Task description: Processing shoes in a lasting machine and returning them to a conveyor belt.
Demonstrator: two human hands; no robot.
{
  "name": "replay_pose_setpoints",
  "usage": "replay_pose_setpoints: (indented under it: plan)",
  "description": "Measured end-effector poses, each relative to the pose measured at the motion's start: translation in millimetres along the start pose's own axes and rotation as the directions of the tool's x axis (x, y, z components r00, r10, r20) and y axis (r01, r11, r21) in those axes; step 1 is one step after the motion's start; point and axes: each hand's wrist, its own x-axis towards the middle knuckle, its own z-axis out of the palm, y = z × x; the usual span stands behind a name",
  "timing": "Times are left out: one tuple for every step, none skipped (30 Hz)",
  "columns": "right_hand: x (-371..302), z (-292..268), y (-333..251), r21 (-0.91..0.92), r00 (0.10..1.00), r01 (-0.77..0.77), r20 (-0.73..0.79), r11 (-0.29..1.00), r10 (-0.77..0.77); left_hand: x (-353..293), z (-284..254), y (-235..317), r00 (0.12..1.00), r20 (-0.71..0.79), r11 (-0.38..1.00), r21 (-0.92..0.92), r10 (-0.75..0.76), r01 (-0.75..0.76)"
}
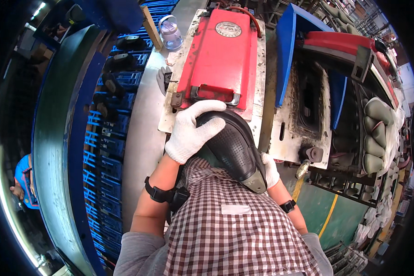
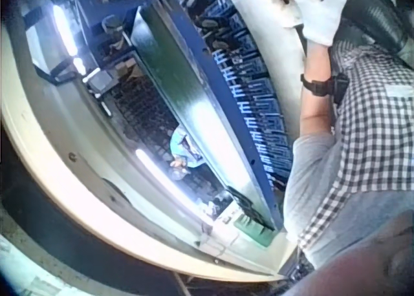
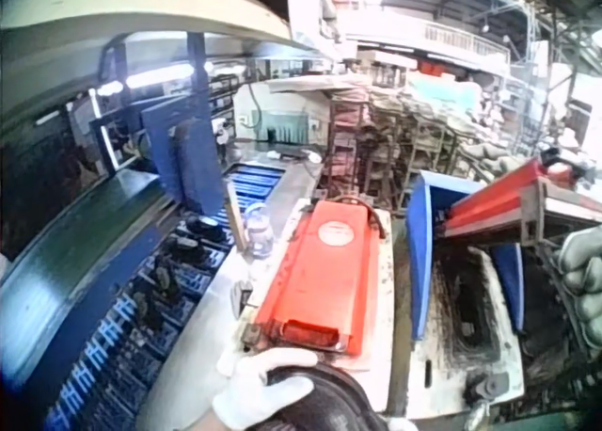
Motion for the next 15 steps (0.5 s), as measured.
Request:
replay_pose_setpoints:
  plan:
    - [1.3,-0.5,1.2,0.011,1.000,-0.005,-0.004,1.000,0.005,-0.4,0.1,0.0,1.000,-0.019,1.000,-0.001,0.002,-0.002]
    - [2.7,-1.1,2.2,0.010,1.000,-0.007,-0.004,1.000,0.007,-0.7,0.4,0.4,1.000,-0.021,1.000,-0.001,0.001,-0.001]
    - [4.2,-1.6,3.0,0.053,1.000,-0.018,0.022,0.998,0.017,-0.9,1.0,1.4,0.999,-0.043,1.000,-0.005,0.002,-0.002]
    - [5.5,-1.5,3.5,0.095,0.998,-0.030,0.049,0.995,0.026,-0.8,1.4,1.8,0.998,-0.064,1.000,-0.009,0.002,-0.003]
    - [6.1,2.0,3.4,0.094,0.998,-0.035,0.048,0.995,0.031,-1.5,1.1,1.0,0.998,-0.069,1.000,-0.009,0.000,0.000]
    - [6.2,7.2,2.4,0.079,0.998,-0.044,0.043,0.996,0.041,-2.1,0.8,-0.7,0.995,-0.097,1.000,-0.011,0.003,-0.004]
    - [6.6,10.4,1.9,0.063,0.998,-0.053,0.037,0.997,0.051,-2.8,0.4,-1.9,0.992,-0.126,1.000,-0.013,0.006,-0.008]
    - [8.4,7.6,2.3,0.062,0.998,-0.054,0.036,0.997,0.052,-2.9,0.6,-2.4,0.992,-0.127,1.000,-0.013,0.005,-0.007]
    - [11.4,2.6,2.7,0.170,0.985,-0.102,0.158,0.980,0.075,-3.2,0.9,-2.7,0.991,-0.130,1.000,-0.019,-0.008,0.006]
    - [13.1,-1.0,3.0,0.268,0.956,-0.161,0.280,0.950,0.083,-3.3,1.0,-2.7,0.991,-0.133,1.000,-0.024,-0.021,0.018]
    - [13.0,1.8,3.4,0.266,0.956,-0.166,0.280,0.950,0.089,-4.4,0.2,-2.6,0.990,-0.139,1.000,-0.024,-0.023,0.020]
    - [11.7,4.5,3.5,0.281,0.963,-0.156,0.255,0.947,0.083,-5.4,-0.6,-2.3,0.987,-0.157,0.997,-0.083,-0.019,0.006]
    - [10.4,7.6,3.4,0.296,0.970,-0.145,0.229,0.944,0.077,-6.6,-1.6,-2.3,0.984,-0.175,0.990,-0.142,-0.015,-0.010]
    - [9.0,12.9,3.0,0.294,0.970,-0.149,0.229,0.944,0.081,-7.9,-2.9,-2.3,0.984,-0.179,0.990,-0.142,-0.016,-0.010]
    - [8.0,19.2,2.7,0.130,0.996,-0.068,0.064,0.989,0.060,-9.6,-4.7,-2.7,0.986,-0.159,0.982,-0.190,-0.043,0.012]
